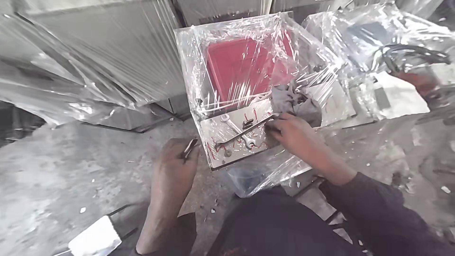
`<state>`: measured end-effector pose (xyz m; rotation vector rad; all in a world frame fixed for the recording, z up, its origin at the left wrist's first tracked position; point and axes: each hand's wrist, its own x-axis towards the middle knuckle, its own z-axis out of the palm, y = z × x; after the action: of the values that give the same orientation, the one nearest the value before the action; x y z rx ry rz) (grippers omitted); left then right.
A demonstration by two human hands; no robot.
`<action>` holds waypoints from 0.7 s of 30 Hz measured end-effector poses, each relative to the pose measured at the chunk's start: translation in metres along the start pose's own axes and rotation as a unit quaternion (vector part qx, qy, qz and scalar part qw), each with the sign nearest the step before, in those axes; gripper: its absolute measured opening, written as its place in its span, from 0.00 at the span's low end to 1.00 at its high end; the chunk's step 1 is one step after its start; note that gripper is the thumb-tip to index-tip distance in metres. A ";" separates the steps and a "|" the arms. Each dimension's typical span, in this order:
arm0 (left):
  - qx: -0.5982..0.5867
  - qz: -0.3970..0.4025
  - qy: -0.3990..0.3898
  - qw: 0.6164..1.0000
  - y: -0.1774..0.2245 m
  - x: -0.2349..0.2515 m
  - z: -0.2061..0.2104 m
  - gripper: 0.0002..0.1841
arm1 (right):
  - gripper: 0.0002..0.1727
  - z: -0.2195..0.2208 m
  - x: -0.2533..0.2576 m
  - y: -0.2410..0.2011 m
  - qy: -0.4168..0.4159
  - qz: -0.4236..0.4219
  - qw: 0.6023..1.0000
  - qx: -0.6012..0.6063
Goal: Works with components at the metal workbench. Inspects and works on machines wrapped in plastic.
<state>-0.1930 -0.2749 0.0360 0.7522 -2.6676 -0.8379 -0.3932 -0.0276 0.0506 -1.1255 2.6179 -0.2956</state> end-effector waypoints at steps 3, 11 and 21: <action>0.004 -0.001 0.006 1.000 -0.004 0.001 0.000 0.15 | 0.10 0.001 -0.003 -0.001 0.019 -0.007 1.000 0.011; -0.003 0.030 0.016 0.999 -0.001 0.003 0.000 0.17 | 0.13 0.017 -0.012 0.009 0.085 -0.094 0.991 -0.040; -0.022 -0.015 0.013 1.000 -0.002 0.004 -0.002 0.16 | 0.08 0.013 -0.016 0.008 0.104 -0.051 0.992 0.046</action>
<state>-0.1950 -0.2791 0.0368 0.7884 -2.6118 -0.8860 -0.3840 -0.0114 0.0390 -1.2595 2.6954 -0.5771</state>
